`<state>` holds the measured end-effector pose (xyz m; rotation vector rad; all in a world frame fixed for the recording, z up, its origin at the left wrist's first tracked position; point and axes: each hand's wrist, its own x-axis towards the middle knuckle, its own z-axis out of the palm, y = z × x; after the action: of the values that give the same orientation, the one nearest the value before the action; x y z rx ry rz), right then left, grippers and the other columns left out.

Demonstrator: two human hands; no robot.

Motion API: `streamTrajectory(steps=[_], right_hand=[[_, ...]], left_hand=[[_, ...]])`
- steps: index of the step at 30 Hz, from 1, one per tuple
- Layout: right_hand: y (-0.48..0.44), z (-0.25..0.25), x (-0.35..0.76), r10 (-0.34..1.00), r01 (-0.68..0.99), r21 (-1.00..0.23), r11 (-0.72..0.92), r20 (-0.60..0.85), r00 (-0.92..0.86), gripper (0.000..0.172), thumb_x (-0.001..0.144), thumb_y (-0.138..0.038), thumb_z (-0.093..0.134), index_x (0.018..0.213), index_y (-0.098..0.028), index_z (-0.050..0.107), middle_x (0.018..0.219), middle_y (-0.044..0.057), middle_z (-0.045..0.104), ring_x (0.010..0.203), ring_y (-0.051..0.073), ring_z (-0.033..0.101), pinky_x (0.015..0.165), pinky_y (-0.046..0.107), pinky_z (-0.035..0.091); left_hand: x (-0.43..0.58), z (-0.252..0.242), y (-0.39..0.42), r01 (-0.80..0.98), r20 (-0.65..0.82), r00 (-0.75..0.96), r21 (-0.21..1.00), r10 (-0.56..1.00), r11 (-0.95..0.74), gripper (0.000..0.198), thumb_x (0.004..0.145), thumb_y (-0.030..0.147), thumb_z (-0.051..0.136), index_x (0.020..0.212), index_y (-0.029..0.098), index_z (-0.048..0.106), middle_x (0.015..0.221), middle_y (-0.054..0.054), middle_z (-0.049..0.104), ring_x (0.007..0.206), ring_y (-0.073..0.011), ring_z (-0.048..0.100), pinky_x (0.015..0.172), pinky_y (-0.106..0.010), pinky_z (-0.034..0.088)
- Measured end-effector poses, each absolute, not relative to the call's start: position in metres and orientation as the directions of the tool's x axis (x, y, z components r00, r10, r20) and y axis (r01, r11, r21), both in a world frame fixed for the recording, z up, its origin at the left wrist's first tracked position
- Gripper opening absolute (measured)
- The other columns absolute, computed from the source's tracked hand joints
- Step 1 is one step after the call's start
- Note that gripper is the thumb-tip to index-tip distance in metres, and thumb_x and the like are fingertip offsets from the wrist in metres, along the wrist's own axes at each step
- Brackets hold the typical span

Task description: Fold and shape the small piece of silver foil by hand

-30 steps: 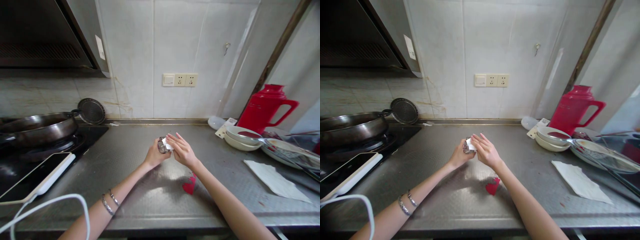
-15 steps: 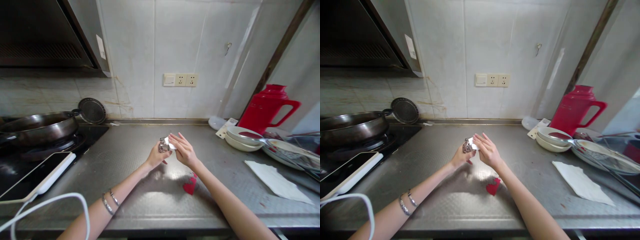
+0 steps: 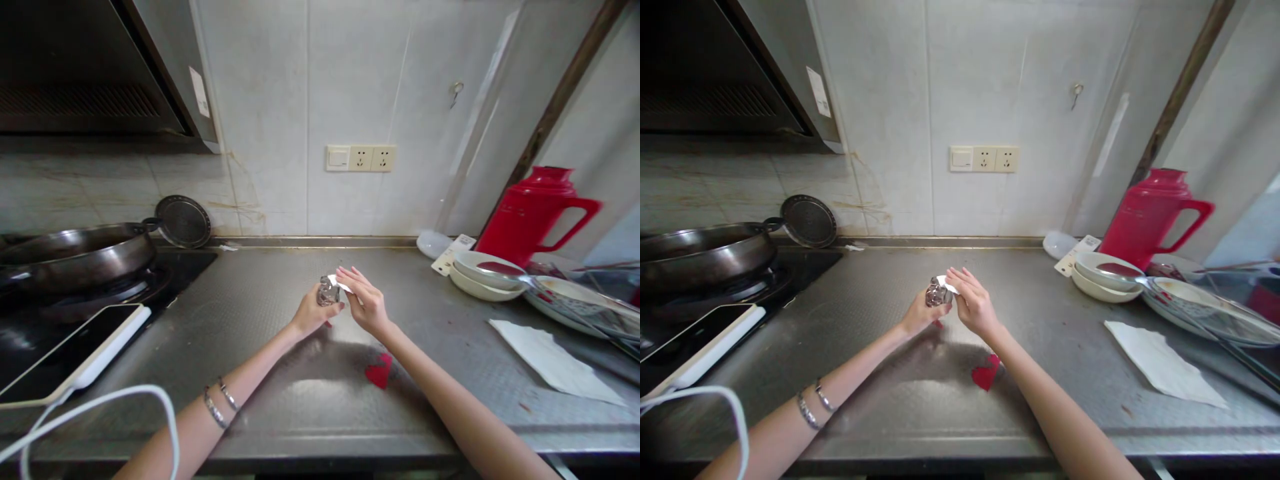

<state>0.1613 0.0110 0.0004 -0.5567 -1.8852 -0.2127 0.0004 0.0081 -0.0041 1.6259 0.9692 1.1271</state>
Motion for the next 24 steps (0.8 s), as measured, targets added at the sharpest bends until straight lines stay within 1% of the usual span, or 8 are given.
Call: streamTrajectory(steps=[4, 7, 9, 13, 15, 17, 21, 24], right_hand=[[0.02, -0.009, 0.161, 0.482, 0.453, -0.364, 0.813, 0.859, -0.173, 0.031, 0.093, -0.018, 0.042, 0.116, -0.023, 0.063, 0.114, 0.009, 0.069, 0.109, 0.021, 0.064, 0.092, 0.039, 0.054], [0.024, -0.014, 0.159, 0.605, 0.398, -0.503, 0.767, 0.774, -0.188, 0.034, 0.092, -0.019, 0.043, 0.12, -0.023, 0.061, 0.116, 0.009, 0.068, 0.108, 0.022, 0.063, 0.094, 0.04, 0.052], [0.024, -0.016, 0.157, 0.65, 0.321, -0.572, 0.755, 0.716, -0.252, 0.043, 0.087, -0.017, 0.048, 0.129, -0.023, 0.054, 0.127, 0.01, 0.061, 0.117, 0.024, 0.058, 0.099, 0.043, 0.047], [0.021, -0.018, 0.152, 0.659, 0.16, -0.661, 0.733, 0.632, -0.407, 0.076, 0.075, -0.014, 0.061, 0.144, -0.025, 0.03, 0.147, 0.012, 0.039, 0.13, 0.026, 0.045, 0.101, 0.041, 0.046], [0.02, -0.02, 0.15, 0.664, 0.157, -0.671, 0.724, 0.617, -0.422, 0.083, 0.074, -0.017, 0.065, 0.146, -0.026, 0.025, 0.148, 0.013, 0.036, 0.13, 0.026, 0.045, 0.098, 0.04, 0.048], [0.022, -0.023, 0.149, 0.685, 0.171, -0.684, 0.709, 0.612, -0.395, 0.084, 0.074, -0.021, 0.068, 0.145, -0.027, 0.025, 0.147, 0.014, 0.037, 0.128, 0.026, 0.047, 0.095, 0.038, 0.051], [0.025, -0.025, 0.149, 0.74, 0.12, -0.752, 0.648, 0.584, -0.334, 0.079, 0.07, -0.024, 0.074, 0.14, -0.026, 0.037, 0.14, 0.014, 0.044, 0.121, 0.026, 0.052, 0.088, 0.036, 0.055], [0.027, -0.023, 0.151, 0.773, 0.062, -0.796, 0.603, 0.563, -0.293, 0.077, 0.068, -0.025, 0.075, 0.138, -0.025, 0.041, 0.132, 0.013, 0.053, 0.113, 0.024, 0.058, 0.083, 0.034, 0.057]], left_hand=[[0.0, -0.002, 0.009, 0.199, 0.253, 0.224, 0.933, 0.941, -0.299, 0.036, 0.067, 0.039, 0.069, 0.09, 0.014, 0.059, 0.068, 0.001, 0.058, 0.061, -0.0119, 0.055, 0.056, -0.023, 0.048], [-0.003, -0.003, 0.014, 0.199, 0.236, 0.198, 0.941, 0.951, -0.275, 0.036, 0.07, 0.044, 0.067, 0.09, 0.014, 0.061, 0.065, 0.002, 0.059, 0.056, -0.0113, 0.055, 0.053, -0.023, 0.047], [-0.004, -0.005, 0.018, 0.193, 0.194, 0.211, 0.952, 0.958, -0.235, 0.039, 0.073, 0.05, 0.063, 0.091, 0.015, 0.062, 0.062, 0.002, 0.059, 0.048, -0.0104, 0.052, 0.047, -0.023, 0.046], [-0.007, -0.007, 0.021, 0.201, 0.082, 0.274, 0.97, 0.958, -0.14, 0.049, 0.076, 0.062, 0.055, 0.095, 0.016, 0.063, 0.057, 0.002, 0.059, 0.037, -0.0094, 0.049, 0.037, -0.021, 0.039], [-0.008, -0.007, 0.02, 0.216, 0.066, 0.295, 0.967, 0.953, -0.134, 0.053, 0.076, 0.064, 0.055, 0.097, 0.016, 0.063, 0.055, 0.002, 0.058, 0.035, -0.009, 0.048, 0.035, -0.019, 0.037], [-0.008, -0.007, 0.019, 0.217, 0.065, 0.312, 0.966, 0.948, -0.138, 0.058, 0.075, 0.066, 0.056, 0.103, 0.016, 0.061, 0.055, 0.001, 0.059, 0.034, -0.0089, 0.049, 0.035, -0.018, 0.037], [-0.009, -0.009, 0.02, 0.166, 0.015, 0.363, 0.983, 0.932, -0.081, 0.074, 0.074, 0.073, 0.051, 0.122, 0.017, 0.051, 0.067, -0.003, 0.066, 0.04, -0.0108, 0.054, 0.038, -0.02, 0.042], [-0.013, -0.009, 0.022, 0.131, -0.014, 0.419, 0.99, 0.908, -0.045, 0.085, 0.071, 0.073, 0.053, 0.135, 0.02, 0.036, 0.095, -0.011, 0.069, 0.052, -0.0128, 0.061, 0.045, -0.023, 0.048]])
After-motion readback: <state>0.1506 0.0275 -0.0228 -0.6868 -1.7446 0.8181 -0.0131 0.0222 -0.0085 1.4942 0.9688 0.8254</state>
